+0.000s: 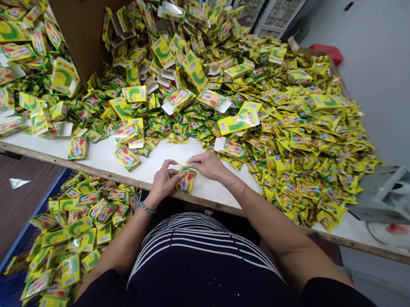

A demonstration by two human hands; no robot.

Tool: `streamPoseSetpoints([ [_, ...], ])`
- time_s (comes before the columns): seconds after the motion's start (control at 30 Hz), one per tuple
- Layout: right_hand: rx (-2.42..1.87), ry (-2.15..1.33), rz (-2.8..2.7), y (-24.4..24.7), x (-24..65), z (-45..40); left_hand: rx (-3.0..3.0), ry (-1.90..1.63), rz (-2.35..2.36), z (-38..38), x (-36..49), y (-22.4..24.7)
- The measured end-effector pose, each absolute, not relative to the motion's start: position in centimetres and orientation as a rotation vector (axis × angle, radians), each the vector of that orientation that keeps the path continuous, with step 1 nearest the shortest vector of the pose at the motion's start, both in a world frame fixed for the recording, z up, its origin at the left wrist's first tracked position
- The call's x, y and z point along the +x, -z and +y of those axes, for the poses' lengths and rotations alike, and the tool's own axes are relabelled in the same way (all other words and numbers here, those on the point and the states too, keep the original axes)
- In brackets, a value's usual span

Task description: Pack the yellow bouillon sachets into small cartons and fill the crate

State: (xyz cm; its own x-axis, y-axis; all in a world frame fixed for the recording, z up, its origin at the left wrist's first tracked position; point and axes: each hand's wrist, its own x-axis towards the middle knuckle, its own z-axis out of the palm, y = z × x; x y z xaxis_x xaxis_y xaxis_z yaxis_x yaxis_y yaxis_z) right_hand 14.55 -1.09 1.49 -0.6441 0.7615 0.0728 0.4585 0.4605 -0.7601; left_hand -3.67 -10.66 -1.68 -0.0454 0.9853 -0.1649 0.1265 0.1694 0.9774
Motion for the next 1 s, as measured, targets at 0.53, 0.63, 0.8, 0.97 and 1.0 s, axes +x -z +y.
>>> streamPoseSetpoints([
  [0.53,-0.936,-1.125,-2.032,1.2,16.2,-3.5,1.353,-1.013,1.484,-11.1,-3.5,1.4],
  [0.63,-0.928,-0.818,-2.028,2.0,15.4,-5.3,1.418,-1.021,1.514,-11.1,-3.3,1.4],
  [0.8,-0.944,-0.757,-2.061,1.3,14.4,-5.8,1.416,-1.05,1.516,-11.2,-3.1,1.6],
  [0.97,-0.944,-0.686,-2.088,1.4,14.0,-6.2,1.387,-1.013,1.48,-11.2,-3.7,1.6],
  [1.0,-0.949,-0.668,-2.106,1.4,14.0,-6.3,1.38,-0.997,1.461,-11.1,-3.7,1.6],
])
